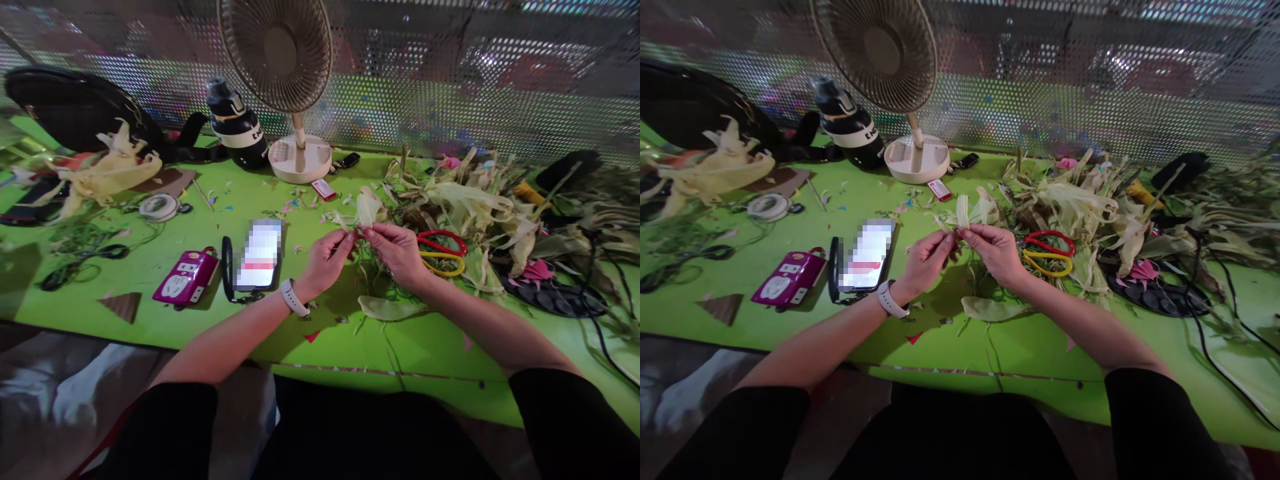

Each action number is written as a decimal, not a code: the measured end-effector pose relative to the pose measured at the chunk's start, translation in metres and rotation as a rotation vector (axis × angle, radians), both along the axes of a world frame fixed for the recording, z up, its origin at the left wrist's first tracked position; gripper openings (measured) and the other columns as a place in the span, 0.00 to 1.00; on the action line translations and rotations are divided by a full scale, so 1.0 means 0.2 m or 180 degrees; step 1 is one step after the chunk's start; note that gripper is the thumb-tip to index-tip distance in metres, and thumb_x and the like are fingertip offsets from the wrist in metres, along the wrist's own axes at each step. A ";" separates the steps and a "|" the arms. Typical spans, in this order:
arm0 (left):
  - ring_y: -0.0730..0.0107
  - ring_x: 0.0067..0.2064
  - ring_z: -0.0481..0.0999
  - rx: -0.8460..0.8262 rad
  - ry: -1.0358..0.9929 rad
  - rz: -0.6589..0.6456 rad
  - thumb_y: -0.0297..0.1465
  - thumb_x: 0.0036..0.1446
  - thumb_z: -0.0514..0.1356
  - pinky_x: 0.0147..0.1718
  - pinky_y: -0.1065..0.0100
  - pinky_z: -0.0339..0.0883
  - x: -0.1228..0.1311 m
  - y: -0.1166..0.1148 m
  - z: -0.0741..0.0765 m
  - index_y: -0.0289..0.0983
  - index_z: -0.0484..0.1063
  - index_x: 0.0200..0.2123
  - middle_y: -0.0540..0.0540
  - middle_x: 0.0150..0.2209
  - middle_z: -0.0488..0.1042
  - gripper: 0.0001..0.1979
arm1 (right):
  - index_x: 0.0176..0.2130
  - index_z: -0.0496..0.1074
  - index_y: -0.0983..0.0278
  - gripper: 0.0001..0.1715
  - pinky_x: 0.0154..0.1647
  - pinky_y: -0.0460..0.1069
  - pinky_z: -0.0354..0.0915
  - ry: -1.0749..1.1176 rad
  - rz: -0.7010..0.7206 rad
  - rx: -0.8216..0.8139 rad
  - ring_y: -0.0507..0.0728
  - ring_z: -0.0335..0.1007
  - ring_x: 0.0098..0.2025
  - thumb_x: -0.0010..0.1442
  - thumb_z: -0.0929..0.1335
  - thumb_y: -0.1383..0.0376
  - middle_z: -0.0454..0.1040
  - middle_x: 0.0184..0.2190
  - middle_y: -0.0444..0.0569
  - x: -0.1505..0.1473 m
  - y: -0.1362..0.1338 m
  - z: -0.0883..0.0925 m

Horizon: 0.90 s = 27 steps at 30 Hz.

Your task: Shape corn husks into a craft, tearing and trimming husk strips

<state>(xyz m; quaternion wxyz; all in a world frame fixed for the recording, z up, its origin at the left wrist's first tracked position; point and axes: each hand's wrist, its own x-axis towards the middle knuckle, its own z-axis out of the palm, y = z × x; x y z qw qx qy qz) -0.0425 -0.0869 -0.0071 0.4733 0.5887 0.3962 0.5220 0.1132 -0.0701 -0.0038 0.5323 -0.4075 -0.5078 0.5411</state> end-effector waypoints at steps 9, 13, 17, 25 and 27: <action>0.80 0.18 0.47 -0.0615 -0.0892 0.0396 0.49 0.53 0.64 0.18 0.71 0.40 0.01 0.03 0.02 0.38 0.78 0.36 0.58 0.17 0.51 0.19 | 0.34 0.82 0.57 0.18 0.25 0.49 0.69 0.0098 -0.0100 0.0106 0.56 0.73 0.33 0.47 0.77 0.49 0.75 0.22 0.44 -0.03 -0.05 0.03; 0.78 0.20 0.59 -0.0662 -0.0703 -0.0080 0.49 0.58 0.59 0.20 0.72 0.51 -0.01 0.02 0.00 0.36 0.73 0.26 0.54 0.18 0.60 0.22 | 0.33 0.82 0.56 0.16 0.25 0.49 0.68 0.0214 -0.0045 0.0074 0.56 0.72 0.32 0.47 0.77 0.50 0.73 0.21 0.44 -0.03 -0.04 0.03; 0.76 0.25 0.65 -0.0751 -0.0590 -0.0568 0.44 0.57 0.61 0.23 0.71 0.57 -0.01 0.00 0.00 0.36 0.71 0.30 0.51 0.25 0.69 0.17 | 0.33 0.81 0.58 0.18 0.24 0.48 0.67 0.0181 -0.0090 0.0018 0.55 0.71 0.30 0.46 0.77 0.49 0.70 0.19 0.43 -0.03 -0.03 0.03; 0.77 0.26 0.58 -0.0355 0.0028 -0.0881 0.43 0.62 0.56 0.26 0.71 0.53 -0.03 0.00 0.05 0.36 0.62 0.27 0.52 0.24 0.61 0.18 | 0.32 0.73 0.61 0.19 0.19 0.46 0.59 -0.0420 0.0073 -0.0190 0.49 0.59 0.20 0.53 0.72 0.48 0.68 0.21 0.41 0.01 0.00 0.00; 0.76 0.27 0.59 -0.0320 0.0075 -0.0861 0.42 0.63 0.55 0.27 0.70 0.54 -0.03 0.01 0.05 0.37 0.61 0.27 0.52 0.25 0.61 0.18 | 0.35 0.71 0.61 0.18 0.29 0.48 0.66 -0.0695 -0.0067 0.0022 0.52 0.67 0.29 0.53 0.72 0.51 0.73 0.30 0.45 0.03 0.03 0.00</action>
